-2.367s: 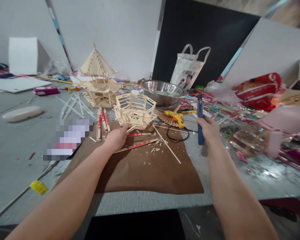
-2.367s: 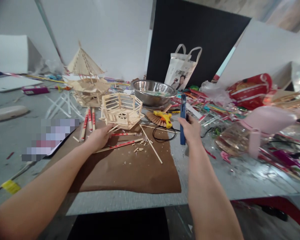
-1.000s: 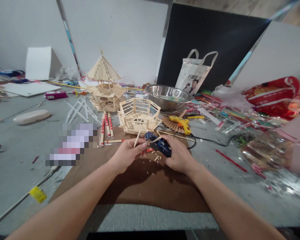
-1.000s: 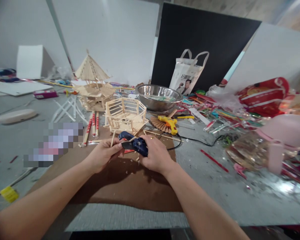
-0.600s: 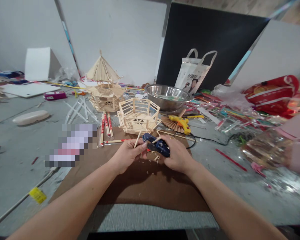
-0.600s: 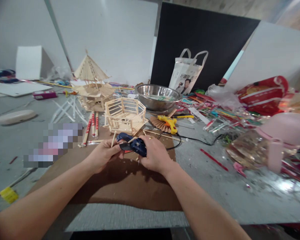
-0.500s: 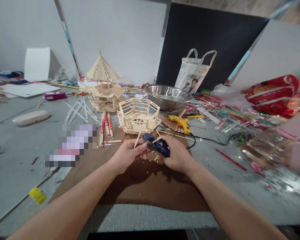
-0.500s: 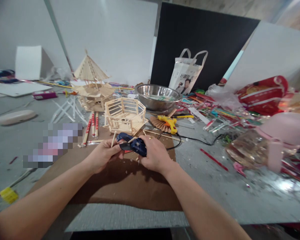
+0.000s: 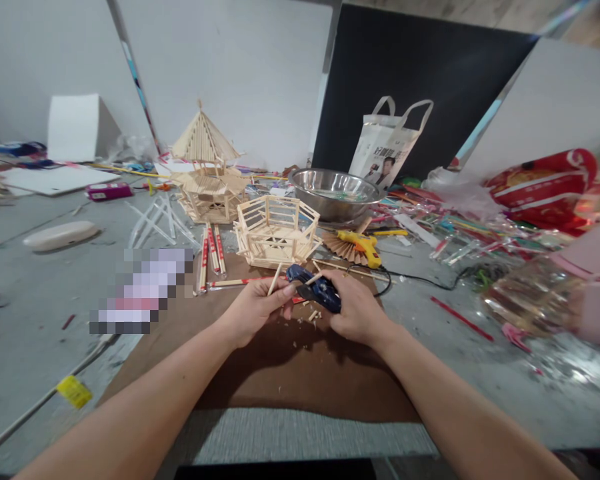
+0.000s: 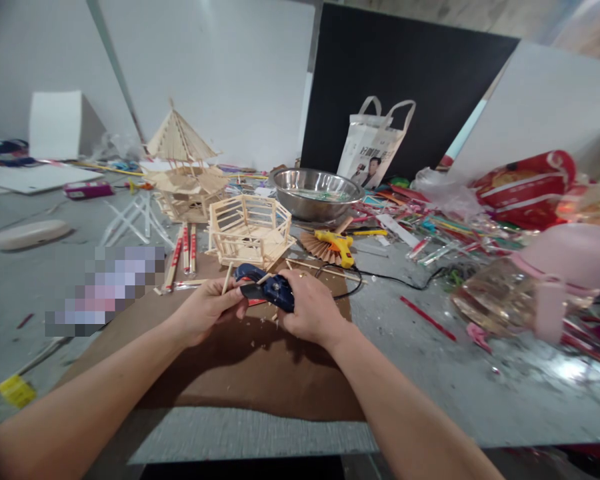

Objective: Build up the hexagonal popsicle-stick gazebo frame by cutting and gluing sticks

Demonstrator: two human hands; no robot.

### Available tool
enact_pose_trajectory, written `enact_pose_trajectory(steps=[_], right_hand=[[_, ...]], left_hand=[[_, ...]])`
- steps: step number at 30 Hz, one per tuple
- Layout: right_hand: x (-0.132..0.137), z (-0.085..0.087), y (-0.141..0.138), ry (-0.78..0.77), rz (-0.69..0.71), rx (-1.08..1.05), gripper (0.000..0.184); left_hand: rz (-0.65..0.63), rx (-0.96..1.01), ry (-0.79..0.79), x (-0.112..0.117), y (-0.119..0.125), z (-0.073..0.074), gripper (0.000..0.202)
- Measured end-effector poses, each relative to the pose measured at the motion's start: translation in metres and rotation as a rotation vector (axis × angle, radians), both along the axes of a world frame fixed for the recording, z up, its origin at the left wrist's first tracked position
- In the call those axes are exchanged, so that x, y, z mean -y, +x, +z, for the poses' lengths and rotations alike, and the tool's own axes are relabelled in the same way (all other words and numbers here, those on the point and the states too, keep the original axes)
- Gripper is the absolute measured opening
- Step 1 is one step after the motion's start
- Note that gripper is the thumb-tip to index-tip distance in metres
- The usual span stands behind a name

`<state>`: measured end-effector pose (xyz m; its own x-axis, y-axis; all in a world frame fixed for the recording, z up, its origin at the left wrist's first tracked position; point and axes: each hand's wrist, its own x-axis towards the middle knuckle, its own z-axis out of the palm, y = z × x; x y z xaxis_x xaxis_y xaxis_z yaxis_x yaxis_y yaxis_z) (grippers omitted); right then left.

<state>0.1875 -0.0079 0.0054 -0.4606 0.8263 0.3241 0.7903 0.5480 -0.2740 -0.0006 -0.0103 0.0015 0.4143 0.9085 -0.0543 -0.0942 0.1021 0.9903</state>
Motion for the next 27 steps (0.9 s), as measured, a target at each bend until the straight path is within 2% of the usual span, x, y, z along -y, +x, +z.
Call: enact_pose_trajectory(steps=[27], right_hand=[[0.0005,0.0012,-0.0002,-0.019,0.007,0.013,0.051]], left_hand=[[-0.015,0.0,-0.002,0.0001,0.0008,0.0008,0.034]])
